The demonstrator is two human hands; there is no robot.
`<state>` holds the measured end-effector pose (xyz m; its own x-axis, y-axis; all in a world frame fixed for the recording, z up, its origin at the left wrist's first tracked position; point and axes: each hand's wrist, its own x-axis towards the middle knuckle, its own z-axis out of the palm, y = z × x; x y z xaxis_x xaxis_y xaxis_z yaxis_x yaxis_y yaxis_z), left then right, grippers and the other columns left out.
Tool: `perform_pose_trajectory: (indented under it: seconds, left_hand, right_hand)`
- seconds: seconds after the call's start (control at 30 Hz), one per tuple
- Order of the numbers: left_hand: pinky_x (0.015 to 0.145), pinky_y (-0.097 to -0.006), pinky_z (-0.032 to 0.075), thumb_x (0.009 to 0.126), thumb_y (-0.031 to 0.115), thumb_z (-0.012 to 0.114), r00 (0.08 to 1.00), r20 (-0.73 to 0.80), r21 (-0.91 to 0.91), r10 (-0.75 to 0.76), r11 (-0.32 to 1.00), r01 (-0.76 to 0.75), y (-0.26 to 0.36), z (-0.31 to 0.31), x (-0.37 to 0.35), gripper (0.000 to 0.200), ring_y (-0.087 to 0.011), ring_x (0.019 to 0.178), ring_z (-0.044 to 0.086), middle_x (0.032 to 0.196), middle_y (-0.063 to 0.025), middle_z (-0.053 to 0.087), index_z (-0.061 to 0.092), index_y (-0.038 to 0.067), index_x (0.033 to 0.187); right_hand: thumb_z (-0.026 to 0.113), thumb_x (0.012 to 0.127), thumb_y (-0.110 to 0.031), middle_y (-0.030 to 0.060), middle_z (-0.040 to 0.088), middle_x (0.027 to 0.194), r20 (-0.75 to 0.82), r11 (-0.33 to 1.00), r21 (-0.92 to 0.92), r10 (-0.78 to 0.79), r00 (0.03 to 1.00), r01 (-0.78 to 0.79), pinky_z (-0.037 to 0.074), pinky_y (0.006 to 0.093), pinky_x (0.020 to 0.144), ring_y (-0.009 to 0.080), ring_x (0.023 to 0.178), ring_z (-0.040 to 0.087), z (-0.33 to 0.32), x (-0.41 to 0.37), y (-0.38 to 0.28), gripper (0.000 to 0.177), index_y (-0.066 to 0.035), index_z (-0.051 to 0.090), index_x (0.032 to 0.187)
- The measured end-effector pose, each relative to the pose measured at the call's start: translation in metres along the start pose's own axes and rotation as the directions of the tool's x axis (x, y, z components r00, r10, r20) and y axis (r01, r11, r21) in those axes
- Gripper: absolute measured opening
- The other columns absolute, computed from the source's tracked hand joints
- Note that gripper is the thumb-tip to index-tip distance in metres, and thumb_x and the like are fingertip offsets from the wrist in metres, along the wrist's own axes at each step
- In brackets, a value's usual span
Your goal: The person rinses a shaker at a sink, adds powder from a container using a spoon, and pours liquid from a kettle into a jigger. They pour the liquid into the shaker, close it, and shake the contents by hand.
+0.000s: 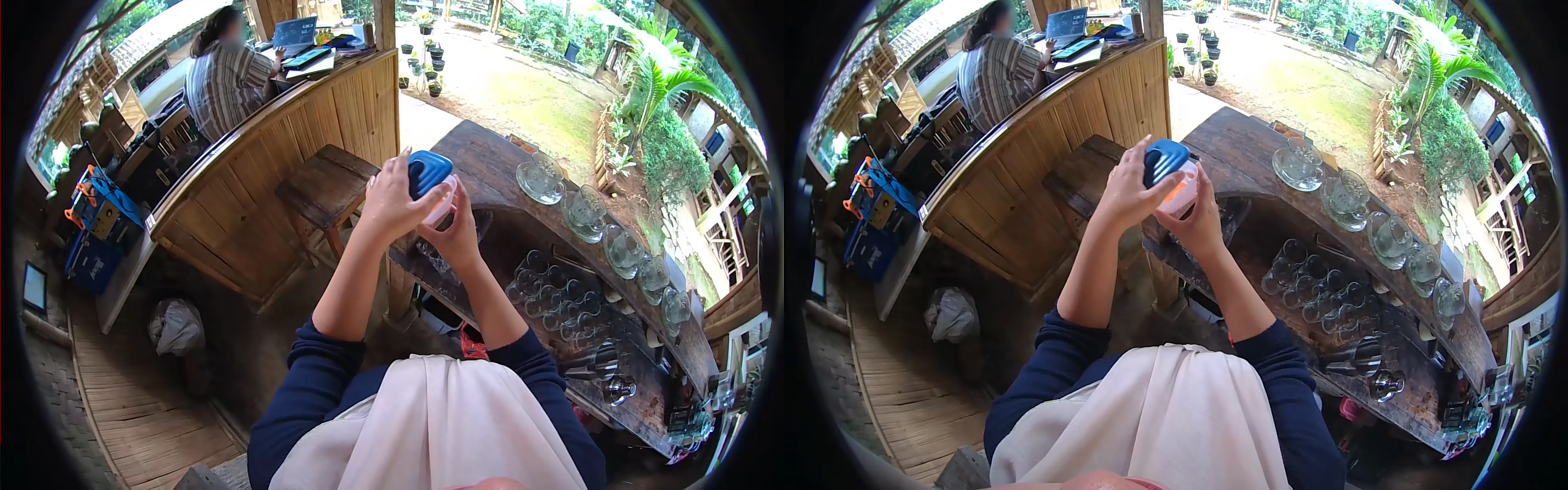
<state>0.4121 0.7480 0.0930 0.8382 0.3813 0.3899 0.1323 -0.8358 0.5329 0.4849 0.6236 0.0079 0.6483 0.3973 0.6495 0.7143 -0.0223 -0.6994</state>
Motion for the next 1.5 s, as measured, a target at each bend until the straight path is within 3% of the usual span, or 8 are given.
perform_pose_trajectory:
  seconds: [0.1, 0.27, 0.47, 0.83, 1.1, 1.3, 1.37, 1.5]
  left_hand:
    - [0.085, -0.0257, 0.045, 0.087, 0.025, 0.065, 0.998, 0.065, -0.782, -0.022, 0.620, 0.065, -0.023, -0.003, -0.007, 0.061, -0.0133, 0.101, 0.053, 0.120, -0.0121, 0.051, 0.037, 0.009, 0.138]
    - [0.083, -0.0263, 0.047, 0.090, 0.033, 0.060, 0.961, -0.089, -0.896, -0.262, 0.443, 0.038, -0.048, -0.004, -0.030, 0.056, -0.0125, 0.095, 0.056, 0.111, -0.0066, 0.055, 0.037, 0.012, 0.137]
    - [0.084, -0.0438, 0.051, 0.090, 0.055, 0.046, 0.845, 0.513, -0.850, -0.154, -0.234, 0.473, -0.066, 0.038, -0.070, 0.060, -0.0207, 0.107, 0.056, 0.125, -0.0106, 0.052, 0.040, 0.015, 0.134]
    - [0.083, -0.0486, 0.052, 0.087, 0.071, 0.021, 0.795, 0.578, -0.584, 0.184, -0.587, 0.561, -0.055, 0.079, -0.103, 0.077, -0.0323, 0.108, 0.057, 0.131, -0.0144, 0.049, 0.034, 0.015, 0.139]
    - [0.082, -0.0448, 0.052, 0.084, 0.073, 0.029, 0.834, 0.459, -0.491, 0.307, -0.694, 0.526, -0.068, 0.101, -0.109, 0.083, -0.0359, 0.100, 0.059, 0.128, -0.0252, 0.047, 0.032, 0.013, 0.141]
    - [0.081, -0.0410, 0.050, 0.085, 0.069, 0.027, 0.742, 0.640, -0.404, 0.198, -0.735, 0.544, -0.080, 0.091, -0.124, 0.078, -0.0301, 0.089, 0.056, 0.125, -0.0235, 0.048, 0.037, 0.012, 0.137]
    - [0.083, -0.0421, 0.048, 0.086, 0.066, 0.021, 0.729, 0.659, -0.397, 0.186, -0.737, 0.547, -0.090, 0.093, -0.131, 0.077, -0.0315, 0.091, 0.054, 0.124, -0.0220, 0.049, 0.039, 0.009, 0.134]
    - [0.082, -0.0446, 0.048, 0.086, 0.066, 0.020, 0.701, 0.690, -0.400, 0.179, -0.713, 0.576, -0.105, 0.098, -0.143, 0.075, -0.0327, 0.092, 0.054, 0.122, -0.0179, 0.051, 0.041, 0.011, 0.133]
  right_hand:
    - [0.086, 0.060, -0.025, 0.0251, 0.047, 0.126, 0.023, 1.000, 0.002, 0.001, 1.000, -0.001, 0.041, 0.0421, 0.097, 0.0366, 0.118, 0.049, -0.009, -0.009, -0.011, 0.103, 0.001, 0.025, 0.139]
    - [0.086, 0.060, -0.021, 0.0217, 0.049, 0.126, 0.088, 0.995, 0.071, 0.065, 0.994, -0.071, 0.041, 0.0403, 0.097, 0.0305, 0.118, 0.050, -0.028, -0.018, -0.025, 0.103, 0.000, 0.024, 0.141]
    - [0.085, 0.062, -0.018, 0.0185, 0.049, 0.127, 0.127, 0.955, 0.293, 0.008, 0.992, -0.045, 0.039, 0.0388, 0.101, 0.0265, 0.121, 0.049, -0.032, -0.021, -0.044, 0.101, -0.002, 0.024, 0.141]
    - [0.085, 0.063, -0.014, 0.0196, 0.047, 0.129, 0.205, 0.906, 0.408, 0.029, 0.978, -0.113, 0.039, 0.0383, 0.101, 0.0274, 0.120, 0.049, -0.020, -0.040, -0.038, 0.101, -0.001, 0.022, 0.141]
    - [0.087, 0.059, -0.018, 0.0174, 0.049, 0.127, 0.174, 0.972, 0.231, -0.004, 0.985, -0.036, 0.043, 0.0359, 0.096, 0.0280, 0.113, 0.055, -0.019, -0.055, -0.021, 0.106, -0.002, 0.022, 0.141]
    - [0.068, 0.080, -0.012, 0.0129, 0.054, 0.115, 0.303, 0.859, 0.281, 0.345, 0.889, -0.429, 0.049, 0.0319, 0.082, 0.0230, 0.098, 0.060, -0.046, -0.057, 0.029, 0.050, -0.005, 0.050, 0.126]
    - [0.056, 0.084, -0.006, 0.0131, 0.055, 0.104, 0.225, 0.898, -0.234, 0.424, 0.878, -0.374, 0.050, 0.0342, 0.077, 0.0247, 0.090, 0.061, -0.049, -0.053, 0.043, 0.026, -0.008, 0.063, 0.109]
    - [0.055, 0.080, -0.003, 0.0144, 0.055, 0.099, 0.237, 0.901, -0.391, 0.297, 0.925, -0.189, 0.050, 0.0359, 0.077, 0.0295, 0.085, 0.060, -0.041, -0.057, 0.071, 0.029, -0.016, 0.068, 0.103]
